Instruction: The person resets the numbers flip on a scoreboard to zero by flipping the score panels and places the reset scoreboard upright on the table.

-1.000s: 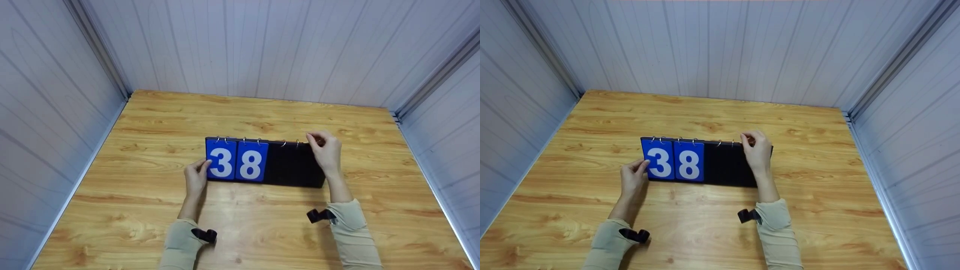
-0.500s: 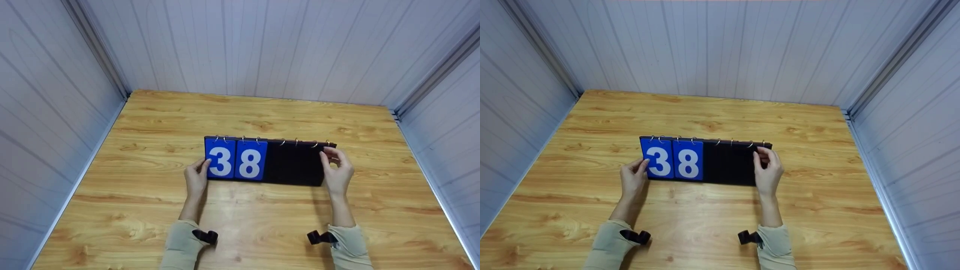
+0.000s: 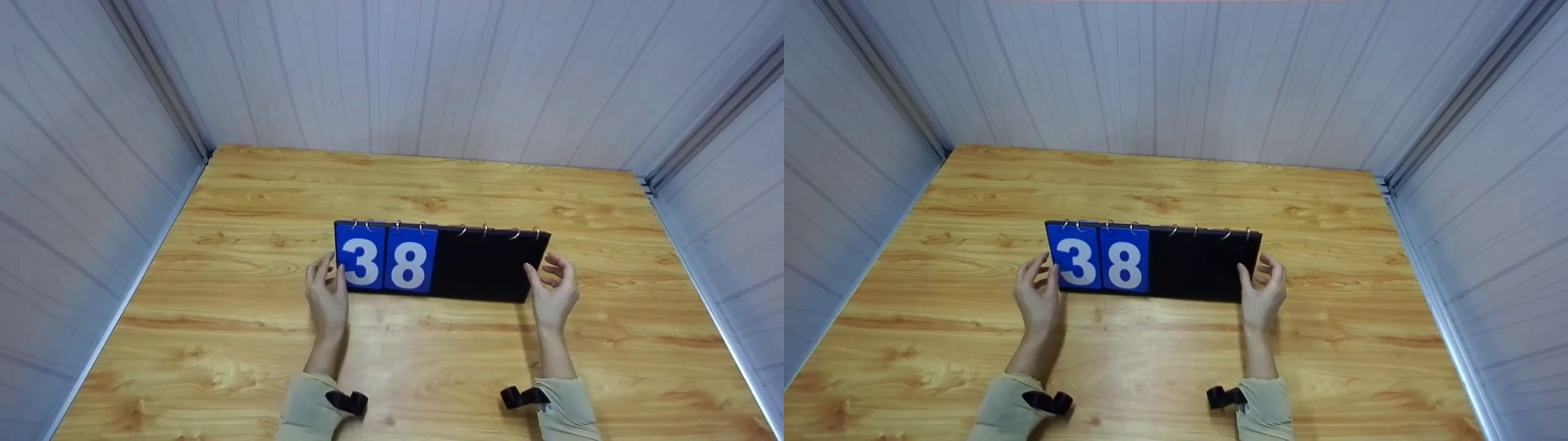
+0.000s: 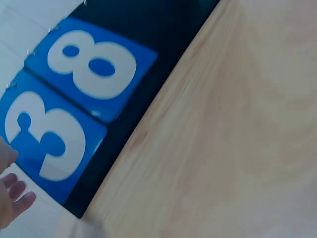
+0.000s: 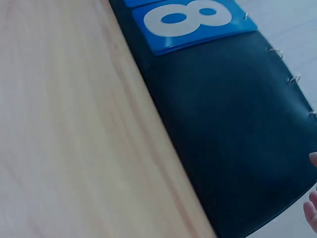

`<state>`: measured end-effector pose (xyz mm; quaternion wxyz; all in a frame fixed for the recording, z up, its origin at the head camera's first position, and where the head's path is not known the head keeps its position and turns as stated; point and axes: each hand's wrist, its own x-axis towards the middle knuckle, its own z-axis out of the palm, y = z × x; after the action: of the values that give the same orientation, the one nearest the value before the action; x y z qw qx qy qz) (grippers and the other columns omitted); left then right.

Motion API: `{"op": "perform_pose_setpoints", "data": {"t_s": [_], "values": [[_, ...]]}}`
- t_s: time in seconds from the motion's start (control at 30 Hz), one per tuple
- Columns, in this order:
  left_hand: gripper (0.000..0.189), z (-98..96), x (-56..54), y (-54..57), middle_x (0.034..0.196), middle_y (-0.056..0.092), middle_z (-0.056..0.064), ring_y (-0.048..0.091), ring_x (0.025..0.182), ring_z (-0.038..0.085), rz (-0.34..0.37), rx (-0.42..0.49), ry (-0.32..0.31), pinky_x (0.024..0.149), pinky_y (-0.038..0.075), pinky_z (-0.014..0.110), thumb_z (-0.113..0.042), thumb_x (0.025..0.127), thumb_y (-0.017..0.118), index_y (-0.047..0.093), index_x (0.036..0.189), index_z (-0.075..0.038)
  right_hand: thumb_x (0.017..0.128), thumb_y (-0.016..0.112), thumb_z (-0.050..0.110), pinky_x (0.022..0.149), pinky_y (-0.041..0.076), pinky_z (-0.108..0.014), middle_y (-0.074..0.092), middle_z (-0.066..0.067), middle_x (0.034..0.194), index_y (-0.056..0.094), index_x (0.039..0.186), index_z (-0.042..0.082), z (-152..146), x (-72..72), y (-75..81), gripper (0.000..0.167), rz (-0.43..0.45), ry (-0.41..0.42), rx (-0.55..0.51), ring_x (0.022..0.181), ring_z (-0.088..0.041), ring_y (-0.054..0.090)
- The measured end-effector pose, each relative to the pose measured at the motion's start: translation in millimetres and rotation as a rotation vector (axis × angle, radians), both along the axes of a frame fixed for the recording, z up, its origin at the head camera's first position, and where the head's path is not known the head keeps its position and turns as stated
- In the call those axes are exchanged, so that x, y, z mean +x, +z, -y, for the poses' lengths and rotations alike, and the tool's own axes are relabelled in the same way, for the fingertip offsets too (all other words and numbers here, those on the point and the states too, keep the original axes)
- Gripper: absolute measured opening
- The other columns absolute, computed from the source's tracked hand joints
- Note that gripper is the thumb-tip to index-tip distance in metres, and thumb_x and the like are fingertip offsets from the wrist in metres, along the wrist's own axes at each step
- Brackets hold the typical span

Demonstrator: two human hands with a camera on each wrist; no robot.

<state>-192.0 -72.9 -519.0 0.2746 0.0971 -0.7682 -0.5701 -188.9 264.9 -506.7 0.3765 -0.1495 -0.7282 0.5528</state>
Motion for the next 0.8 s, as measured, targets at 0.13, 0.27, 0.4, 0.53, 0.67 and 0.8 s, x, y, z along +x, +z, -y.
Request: {"op": "perform_pose_setpoints", "data": {"t_s": [0.13, 0.27, 0.4, 0.53, 0.67, 0.8], "values": [[0.024, -13.5, 8.2, 1.9, 0.118, 0.065, 0.028, 0.065, 0.1, 0.035, -0.08, -0.003, -0.005, 0.081, 0.057, 0.024, 0.01, 0.1, 0.068, 0.069, 0.123, 0.015, 0.086, 0.083, -0.011, 0.077, 0.049, -0.008, 0.073, 0.002, 0.104, 0.063, 0.122, -0.017, -2.4, -2.6, -6.2, 0.042, 0.045, -0.004, -0.022, 0.088, 0.01, 0.06], [0.021, -26.2, 12.9, 3.2, 0.114, 0.066, 0.026, 0.064, 0.096, 0.033, -0.154, -0.008, -0.057, 0.078, 0.057, 0.023, 0.009, 0.099, 0.069, 0.067, 0.119, 0.014, 0.085, 0.083, -0.011, 0.077, 0.048, -0.009, 0.069, 0.015, 0.1, 0.063, 0.122, -0.015, -3.4, -6.8, -9.7, 0.042, 0.072, 0.027, -0.097, 0.086, 0.01, 0.061], [0.019, -38.1, 12.5, 1.1, 0.113, 0.066, 0.024, 0.065, 0.1, 0.034, -0.22, -0.03, -0.113, 0.083, 0.059, 0.025, 0.004, 0.1, 0.07, 0.067, 0.117, 0.012, 0.084, 0.083, -0.011, 0.077, 0.05, -0.008, 0.067, 0.012, 0.097, 0.064, 0.119, -0.014, -4.0, -10.2, -11.5, 0.039, 0.096, 0.06, -0.158, 0.084, 0.008, 0.061], [0.022, -47.9, 10.0, 2.3, 0.111, 0.067, 0.022, 0.067, 0.102, 0.034, -0.202, -0.07, -0.145, 0.09, 0.062, 0.036, 0.001, 0.097, 0.076, 0.068, 0.116, 0.01, 0.084, 0.082, -0.013, 0.077, 0.052, -0.007, 0.065, 0.011, 0.093, 0.065, 0.114, -0.012, -6.1, -13.4, -12.1, 0.035, 0.095, 0.09, -0.188, 0.082, 0.007, 0.063], [0.03, -54.8, 7.5, 5.6, 0.112, 0.068, 0.023, 0.067, 0.103, 0.038, -0.12, -0.084, -0.168, 0.093, 0.061, 0.048, 0.001, 0.094, 0.082, 0.067, 0.118, 0.011, 0.084, 0.084, -0.011, 0.075, 0.051, -0.008, 0.064, 0.015, 0.088, 0.065, 0.114, -0.013, -6.9, -14.9, -12.7, 0.035, 0.103, 0.118, -0.167, 0.08, 0.007, 0.063], [0.036, -61.1, 4.1, 4.5, 0.114, 0.069, 0.024, 0.068, 0.104, 0.038, -0.079, -0.094, -0.165, 0.094, 0.061, 0.047, -0.001, 0.09, 0.087, 0.067, 0.118, 0.011, 0.084, 0.086, -0.01, 0.072, 0.05, -0.009, 0.066, 0.018, 0.084, 0.066, 0.111, -0.013, -5.3, -14.8, -12.4, 0.034, 0.095, 0.141, -0.155, 0.077, 0.006, 0.063]]}}
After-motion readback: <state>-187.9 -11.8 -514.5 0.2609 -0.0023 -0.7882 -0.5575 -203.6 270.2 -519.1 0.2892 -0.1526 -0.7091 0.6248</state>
